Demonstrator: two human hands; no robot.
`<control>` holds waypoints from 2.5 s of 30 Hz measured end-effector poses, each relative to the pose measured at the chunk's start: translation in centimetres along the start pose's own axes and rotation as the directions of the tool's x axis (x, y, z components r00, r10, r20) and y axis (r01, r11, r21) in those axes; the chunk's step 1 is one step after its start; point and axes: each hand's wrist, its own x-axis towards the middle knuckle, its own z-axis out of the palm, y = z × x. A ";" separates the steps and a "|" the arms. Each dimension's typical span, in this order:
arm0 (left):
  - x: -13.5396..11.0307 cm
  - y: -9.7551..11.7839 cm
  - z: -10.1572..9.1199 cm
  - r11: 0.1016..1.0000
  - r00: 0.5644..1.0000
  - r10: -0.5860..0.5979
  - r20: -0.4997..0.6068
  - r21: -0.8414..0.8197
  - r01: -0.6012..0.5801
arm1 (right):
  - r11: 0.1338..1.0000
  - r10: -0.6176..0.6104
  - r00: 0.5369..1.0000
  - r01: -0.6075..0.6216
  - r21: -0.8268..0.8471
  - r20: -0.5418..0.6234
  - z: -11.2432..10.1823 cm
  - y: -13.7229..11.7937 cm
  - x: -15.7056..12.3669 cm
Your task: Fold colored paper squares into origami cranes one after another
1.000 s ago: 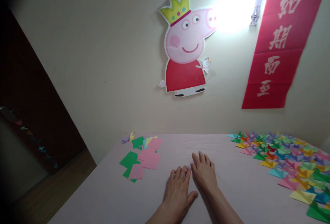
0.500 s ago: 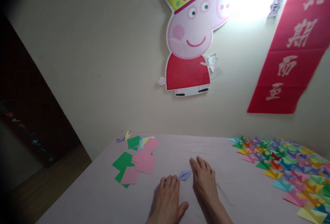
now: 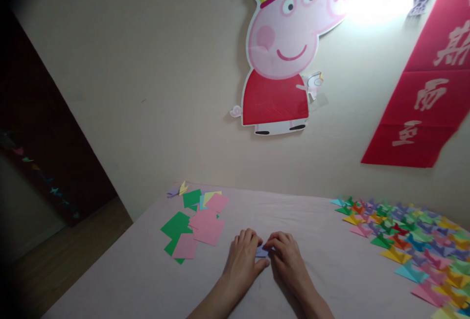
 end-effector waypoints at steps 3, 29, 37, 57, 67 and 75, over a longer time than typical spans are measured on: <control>-0.3 -0.4 0.5 0.997 1.000 0.009 -0.013 -0.076 -0.010 | 1.000 0.018 0.999 -0.018 0.013 0.031 -0.1 -0.1 0.0; -0.2 -1.5 0.6 0.975 0.999 0.018 -0.048 -0.218 -0.028 | 0.971 -0.006 0.997 -0.011 0.239 0.072 -1.1 -1.3 -0.1; -0.1 -1.4 0.5 0.968 0.997 -0.004 -0.076 -0.249 -0.015 | 0.985 0.070 0.996 -0.078 0.151 0.062 -1.0 -1.9 -0.2; -0.4 -1.2 0.4 0.987 0.996 0.029 -0.084 -0.156 -0.042 | 0.995 0.078 0.996 -0.081 0.063 0.041 -1.2 -2.0 0.0; -0.2 -1.2 0.3 0.980 0.995 0.031 -0.096 -0.190 -0.049 | 0.994 0.046 0.999 -0.047 0.099 0.016 -1.3 -1.9 0.0; -0.5 -0.8 -0.3 0.992 0.992 0.040 -0.120 -0.118 -0.054 | 0.997 0.030 0.999 -0.032 0.064 0.038 -1.2 -1.6 0.1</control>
